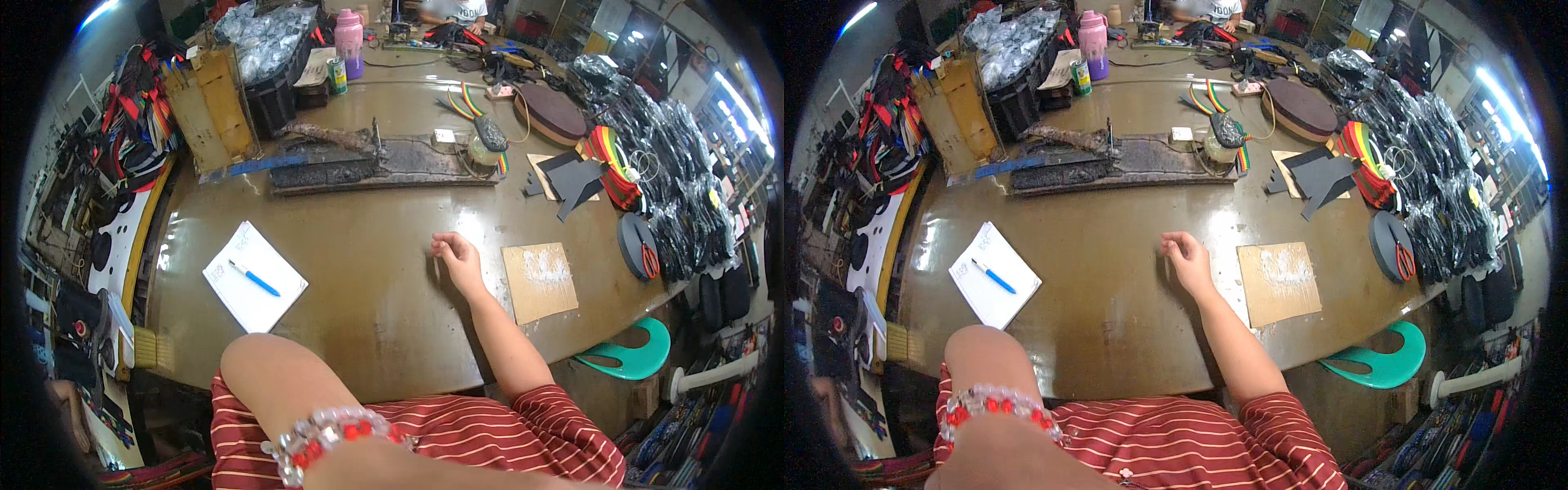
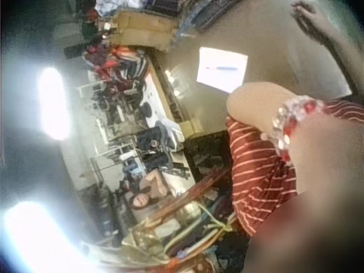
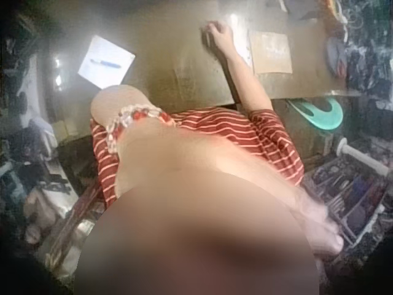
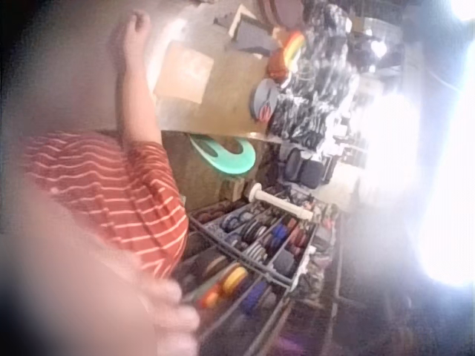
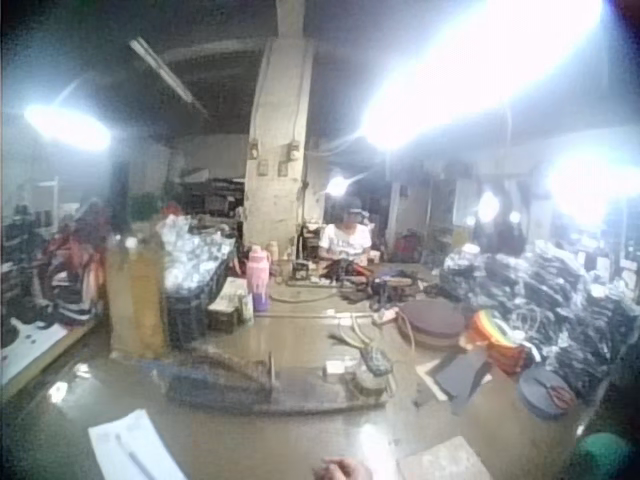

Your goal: The person retrieves a grey hat base and a colorful braided band from a shelf, then measures and cuts the band on a worktable. They also cut a grey fabric strip and place it on the hat base, preparing components for assembly.

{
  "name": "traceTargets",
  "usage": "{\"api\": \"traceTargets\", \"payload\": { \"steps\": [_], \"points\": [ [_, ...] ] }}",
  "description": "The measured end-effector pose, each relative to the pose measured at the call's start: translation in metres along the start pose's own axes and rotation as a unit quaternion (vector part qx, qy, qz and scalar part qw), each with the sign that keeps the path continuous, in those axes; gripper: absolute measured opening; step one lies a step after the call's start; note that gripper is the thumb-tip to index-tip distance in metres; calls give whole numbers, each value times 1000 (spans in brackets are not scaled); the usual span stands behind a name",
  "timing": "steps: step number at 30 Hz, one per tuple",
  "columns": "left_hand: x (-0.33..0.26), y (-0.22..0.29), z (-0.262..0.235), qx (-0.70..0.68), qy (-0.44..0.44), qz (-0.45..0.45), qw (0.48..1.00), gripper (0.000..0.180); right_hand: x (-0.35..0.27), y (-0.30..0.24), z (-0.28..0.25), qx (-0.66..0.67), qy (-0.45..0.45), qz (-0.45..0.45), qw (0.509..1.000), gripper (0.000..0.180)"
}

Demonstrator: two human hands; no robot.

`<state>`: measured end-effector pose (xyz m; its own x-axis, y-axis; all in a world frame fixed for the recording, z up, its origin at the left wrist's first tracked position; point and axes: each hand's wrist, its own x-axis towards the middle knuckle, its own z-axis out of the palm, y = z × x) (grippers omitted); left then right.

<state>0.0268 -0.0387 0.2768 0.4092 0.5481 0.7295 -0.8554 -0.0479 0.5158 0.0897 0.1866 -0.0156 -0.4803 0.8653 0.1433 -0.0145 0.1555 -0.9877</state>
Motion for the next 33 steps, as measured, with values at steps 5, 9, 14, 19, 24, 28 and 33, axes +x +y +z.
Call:
{"api": "traceTargets", "payload": {
  "steps": [5,9,14,19,24,28,33],
  "points": [
    [3,-38,2,-119,-52,61,990,86,0,0,2,3,1,41,999,18],
    [-10,-42,-4,25,-53,88,994,94,-1,-6,3,5,0,25,1000,18],
    [-25,-23,-22,215,-122,19,969,92,-4,-10,3,-11,-1,16,1000,17],
    [-50,9,-39,442,-84,113,886,35,-2,-6,1,-32,10,17,999,17],
    [-73,17,-53,299,-52,43,952,43,-4,-7,-1,-2,-17,0,1000,16],
    [-80,11,-30,273,-96,41,956,53,-3,-11,-2,-3,-4,11,1000,18],
    [-123,23,-36,380,-56,-105,917,21,-3,-14,-4,6,-22,2,1000,18]
  ]
}}
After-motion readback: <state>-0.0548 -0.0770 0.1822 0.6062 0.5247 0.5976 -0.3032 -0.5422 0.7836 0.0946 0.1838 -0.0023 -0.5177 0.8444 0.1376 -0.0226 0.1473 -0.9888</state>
